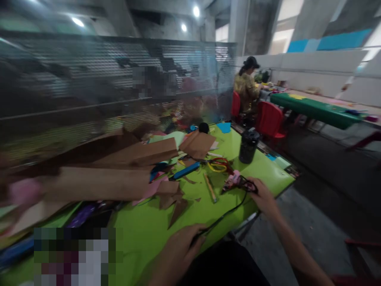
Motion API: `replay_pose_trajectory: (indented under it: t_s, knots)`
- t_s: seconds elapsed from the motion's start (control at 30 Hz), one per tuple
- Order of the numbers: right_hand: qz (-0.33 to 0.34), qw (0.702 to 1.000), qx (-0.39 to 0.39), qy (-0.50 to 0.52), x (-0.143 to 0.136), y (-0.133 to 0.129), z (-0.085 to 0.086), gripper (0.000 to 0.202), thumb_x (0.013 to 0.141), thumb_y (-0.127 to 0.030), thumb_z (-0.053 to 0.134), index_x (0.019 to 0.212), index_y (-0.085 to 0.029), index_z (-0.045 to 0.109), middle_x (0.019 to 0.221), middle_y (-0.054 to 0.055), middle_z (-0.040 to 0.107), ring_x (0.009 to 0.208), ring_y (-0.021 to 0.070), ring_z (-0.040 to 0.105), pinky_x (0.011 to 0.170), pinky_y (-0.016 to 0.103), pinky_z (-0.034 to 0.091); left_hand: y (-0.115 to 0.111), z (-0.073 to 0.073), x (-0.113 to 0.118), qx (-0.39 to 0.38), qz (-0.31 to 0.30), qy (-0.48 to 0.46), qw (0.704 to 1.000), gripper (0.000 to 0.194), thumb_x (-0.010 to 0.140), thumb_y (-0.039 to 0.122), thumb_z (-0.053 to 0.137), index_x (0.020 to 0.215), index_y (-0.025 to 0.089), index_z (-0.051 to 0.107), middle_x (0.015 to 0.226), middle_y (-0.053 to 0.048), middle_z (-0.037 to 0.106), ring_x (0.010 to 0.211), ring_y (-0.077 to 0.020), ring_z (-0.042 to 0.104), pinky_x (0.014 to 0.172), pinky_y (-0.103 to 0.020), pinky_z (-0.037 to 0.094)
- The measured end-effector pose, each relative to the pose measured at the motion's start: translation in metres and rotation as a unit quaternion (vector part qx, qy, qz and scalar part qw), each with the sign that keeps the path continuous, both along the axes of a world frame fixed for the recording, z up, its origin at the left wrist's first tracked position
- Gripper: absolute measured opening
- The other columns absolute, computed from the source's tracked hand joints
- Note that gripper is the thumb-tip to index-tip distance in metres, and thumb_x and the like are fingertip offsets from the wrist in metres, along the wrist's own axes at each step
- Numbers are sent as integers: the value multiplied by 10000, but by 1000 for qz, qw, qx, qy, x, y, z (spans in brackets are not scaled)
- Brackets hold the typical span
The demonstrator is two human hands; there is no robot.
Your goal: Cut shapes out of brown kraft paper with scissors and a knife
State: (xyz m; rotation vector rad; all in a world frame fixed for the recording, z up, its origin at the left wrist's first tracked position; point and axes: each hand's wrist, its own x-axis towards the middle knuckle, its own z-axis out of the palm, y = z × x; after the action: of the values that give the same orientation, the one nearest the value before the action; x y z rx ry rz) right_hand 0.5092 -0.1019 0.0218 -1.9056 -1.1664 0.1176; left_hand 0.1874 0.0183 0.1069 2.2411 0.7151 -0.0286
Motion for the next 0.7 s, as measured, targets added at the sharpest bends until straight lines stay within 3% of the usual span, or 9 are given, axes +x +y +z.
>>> replay_pose_trajectory:
  t_s: [0.13,0.2,0.27,0.37,0.47,0.57,0.7]
  knots:
    - [26,994,-59,-85,18,-9,-9,486,795,-350,564,1270,-246,562,1194,117,659,1104,367,614,942,527,487,-2,1,0,-31,57,-65,996,330,900,181,509,1195,246,641,1199,-39,680,1097,-231,612,971,-365,445]
    - [57,987,-65,-139,21,-10,-1,615,788,-347,591,1385,-255,477,1333,157,586,1196,411,567,969,569,477,-1,1,-1,-33,89,-101,990,335,866,130,522,1161,237,638,1177,-42,660,1087,-220,600,949,-345,449]
    - [57,979,-59,-186,12,-9,19,675,844,-363,569,1486,-297,366,1480,179,462,1302,437,484,1002,614,452,0,0,-3,-32,116,-138,983,340,831,82,524,1120,225,634,1148,-43,635,1063,-208,593,921,-326,453]
    - [88,979,-28,-183,-23,0,54,649,905,-412,540,1514,-383,318,1454,120,515,1313,402,498,1016,600,480,0,0,-5,-42,141,-191,971,369,802,41,512,1109,219,615,1147,-49,593,1055,-194,582,909,-317,452]
    - [217,962,-25,-161,-69,17,75,573,916,-396,569,1466,-411,407,1418,49,579,1318,343,526,1045,524,503,-3,-1,-5,-61,169,-230,956,455,747,15,532,1146,221,600,1165,-58,576,1058,-200,576,896,-326,462]
    - [321,936,-26,-143,-112,39,75,516,914,-318,607,1415,-373,498,1347,35,647,1231,287,615,1002,429,548,-5,-3,-6,-87,218,-296,926,506,700,17,592,1165,217,602,1110,-55,598,1011,-205,587,863,-327,484]
    - [389,917,-6,-89,-153,69,65,396,895,-217,564,1279,-288,628,1228,61,716,1102,244,693,904,365,594,-5,-8,-15,-116,301,-387,864,491,707,68,680,1170,208,596,1095,-52,644,985,-207,620,856,-335,510]
